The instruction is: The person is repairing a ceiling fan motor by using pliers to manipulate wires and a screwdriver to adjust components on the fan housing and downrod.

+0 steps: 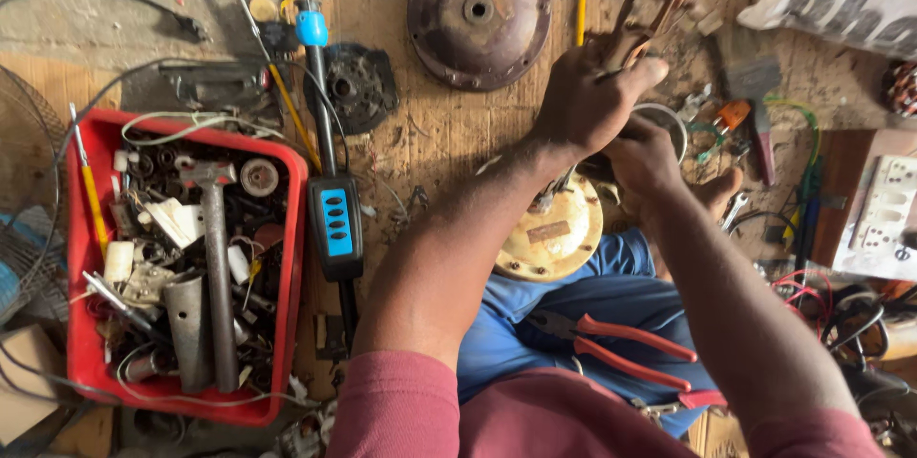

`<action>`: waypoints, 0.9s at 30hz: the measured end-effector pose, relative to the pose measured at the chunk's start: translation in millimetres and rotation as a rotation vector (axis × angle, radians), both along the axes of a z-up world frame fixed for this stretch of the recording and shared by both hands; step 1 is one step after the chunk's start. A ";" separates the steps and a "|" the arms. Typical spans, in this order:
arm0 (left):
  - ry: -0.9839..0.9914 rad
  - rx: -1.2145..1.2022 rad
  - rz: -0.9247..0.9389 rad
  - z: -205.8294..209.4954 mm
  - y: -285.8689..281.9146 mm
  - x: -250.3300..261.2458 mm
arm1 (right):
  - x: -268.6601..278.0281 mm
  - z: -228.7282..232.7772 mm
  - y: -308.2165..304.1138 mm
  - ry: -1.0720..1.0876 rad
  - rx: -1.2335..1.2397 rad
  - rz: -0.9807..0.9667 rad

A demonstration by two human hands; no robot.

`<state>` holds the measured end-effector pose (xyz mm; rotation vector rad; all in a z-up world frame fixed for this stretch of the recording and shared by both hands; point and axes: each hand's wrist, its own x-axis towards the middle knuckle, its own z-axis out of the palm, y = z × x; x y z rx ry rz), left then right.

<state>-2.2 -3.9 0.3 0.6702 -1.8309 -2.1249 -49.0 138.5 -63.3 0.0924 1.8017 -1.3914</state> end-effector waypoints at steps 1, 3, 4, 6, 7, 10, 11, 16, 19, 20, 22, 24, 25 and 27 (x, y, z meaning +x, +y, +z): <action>-0.003 0.054 -0.009 -2.6 2.6 1.2 | 2.8 -4.7 3.9 -0.063 0.013 -0.014; 0.050 0.027 -0.021 -6.3 -2.0 -0.3 | -6.4 -14.2 1.2 -0.156 0.009 -0.035; 0.068 0.021 -0.032 -10.7 0.2 2.9 | -5.6 -23.3 3.6 -0.187 0.005 -0.054; 0.043 -0.047 -0.028 -19.7 -0.7 0.4 | -5.1 -46.1 6.6 -0.240 -0.008 -0.096; 0.035 -0.084 -0.027 -22.4 -0.3 -0.9 | -3.9 -56.2 8.3 -0.270 -0.021 -0.048; 0.143 -0.388 0.125 -17.5 -9.4 1.8 | -12.5 -61.1 0.0 -0.247 -0.083 0.008; 0.207 -0.399 0.122 -12.4 -8.0 8.4 | 0.4 -52.9 1.1 -0.200 -0.092 -0.021; -0.063 -0.307 0.168 -19.2 -9.4 11.2 | -17.5 10.5 -12.8 -0.023 -0.070 -0.240; -0.090 -0.058 0.143 -10.6 -11.2 5.2 | -10.3 47.5 -5.8 0.140 -0.106 -0.175; -0.045 -0.048 0.170 -7.5 -6.4 4.5 | -2.9 53.7 0.8 0.203 -0.123 -0.114; 0.010 -0.061 0.207 -4.0 1.1 2.0 | 15.9 52.2 8.6 0.244 -0.249 -0.055; 0.031 -0.108 0.229 -1.6 5.2 -1.0 | 34.1 44.8 19.5 0.273 -0.342 -0.004; -0.004 -0.107 0.216 -0.6 4.9 -0.1 | 42.2 41.2 25.5 0.286 -0.374 0.018; -0.067 -0.106 0.186 1.8 4.2 -0.2 | 50.6 33.9 32.5 0.319 -0.420 0.048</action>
